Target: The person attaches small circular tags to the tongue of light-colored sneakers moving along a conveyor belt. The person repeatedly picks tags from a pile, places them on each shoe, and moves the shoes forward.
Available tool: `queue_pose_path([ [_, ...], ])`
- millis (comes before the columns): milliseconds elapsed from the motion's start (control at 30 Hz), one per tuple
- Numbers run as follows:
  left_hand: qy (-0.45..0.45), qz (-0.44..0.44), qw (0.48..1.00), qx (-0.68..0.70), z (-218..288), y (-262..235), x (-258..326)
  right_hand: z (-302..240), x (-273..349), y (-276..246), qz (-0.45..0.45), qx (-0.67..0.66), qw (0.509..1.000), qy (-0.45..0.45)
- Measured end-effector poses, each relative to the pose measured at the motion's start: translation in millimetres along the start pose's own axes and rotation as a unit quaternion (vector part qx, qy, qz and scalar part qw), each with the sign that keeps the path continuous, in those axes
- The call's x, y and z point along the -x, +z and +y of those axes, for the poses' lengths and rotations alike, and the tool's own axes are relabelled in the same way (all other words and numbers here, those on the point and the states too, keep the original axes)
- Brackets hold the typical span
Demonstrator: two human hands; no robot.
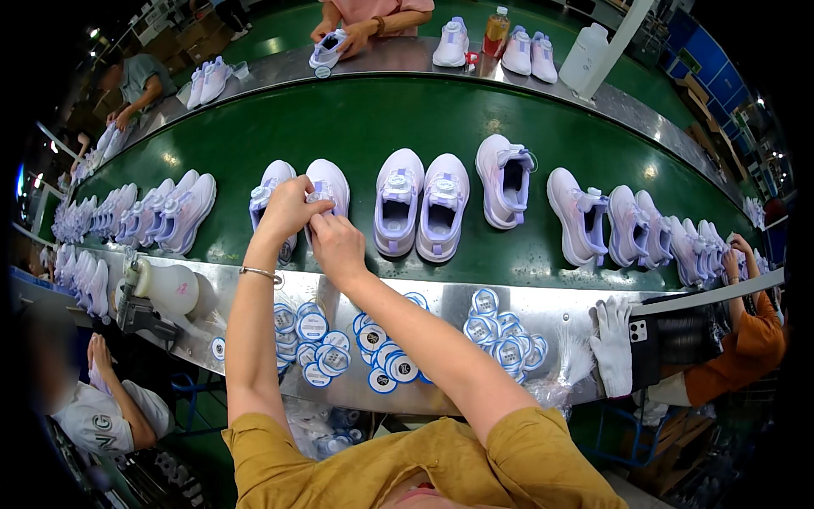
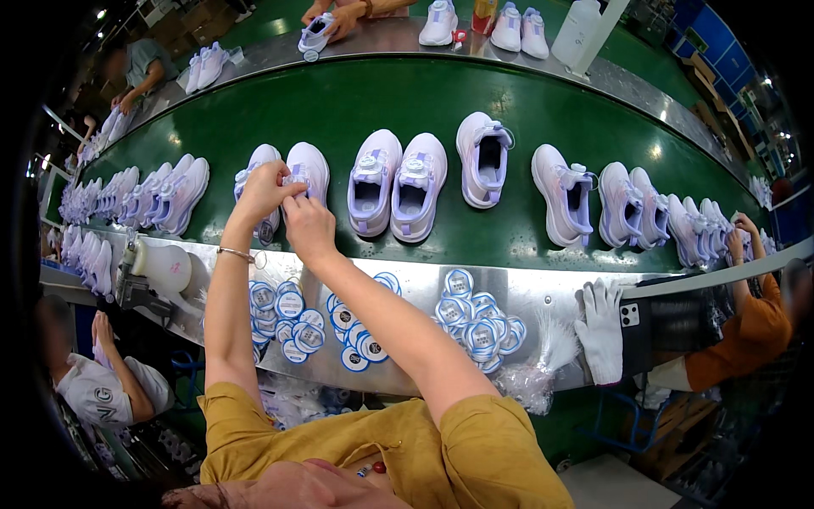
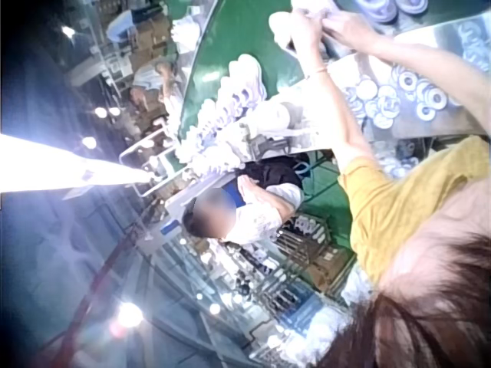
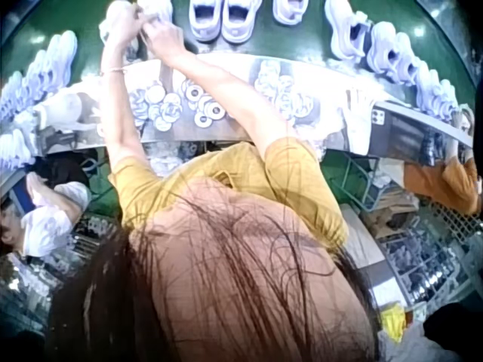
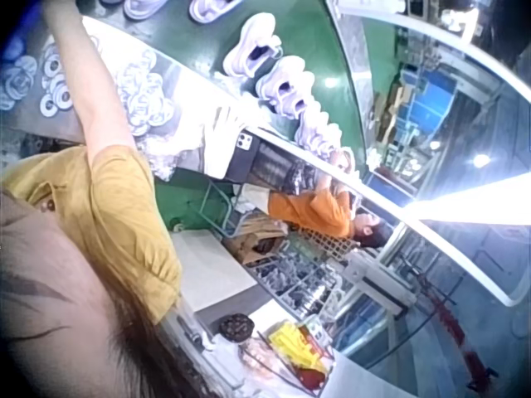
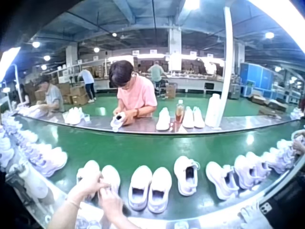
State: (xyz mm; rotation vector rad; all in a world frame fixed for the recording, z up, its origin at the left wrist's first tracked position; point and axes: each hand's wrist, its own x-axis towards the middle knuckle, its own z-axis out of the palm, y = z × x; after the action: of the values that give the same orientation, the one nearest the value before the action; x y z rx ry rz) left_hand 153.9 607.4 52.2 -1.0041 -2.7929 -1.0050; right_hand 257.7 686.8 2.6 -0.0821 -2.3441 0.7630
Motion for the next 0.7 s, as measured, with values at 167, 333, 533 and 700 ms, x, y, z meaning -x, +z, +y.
queue_pose_path([
  [167,-0.038,0.004,0.999,-0.008,-1.8,-1.0,0.8,-2.7,1.3,-0.1,0.012,-0.008,1.000,-0.002],
  [333,-0.054,-0.013,0.998,0.011,-2.0,-10.5,1.1,-4.5,2.9,1.6,0.014,-0.025,1.000,-0.003],
  [533,-0.017,-0.032,0.996,0.082,-9.4,-12.2,6.6,-3.3,1.2,7.3,0.003,-0.036,0.999,0.018],
  [700,-0.017,-0.052,0.985,0.162,-17.5,-15.1,13.7,-6.3,0.6,9.5,-0.004,-0.033,0.999,0.015],
])
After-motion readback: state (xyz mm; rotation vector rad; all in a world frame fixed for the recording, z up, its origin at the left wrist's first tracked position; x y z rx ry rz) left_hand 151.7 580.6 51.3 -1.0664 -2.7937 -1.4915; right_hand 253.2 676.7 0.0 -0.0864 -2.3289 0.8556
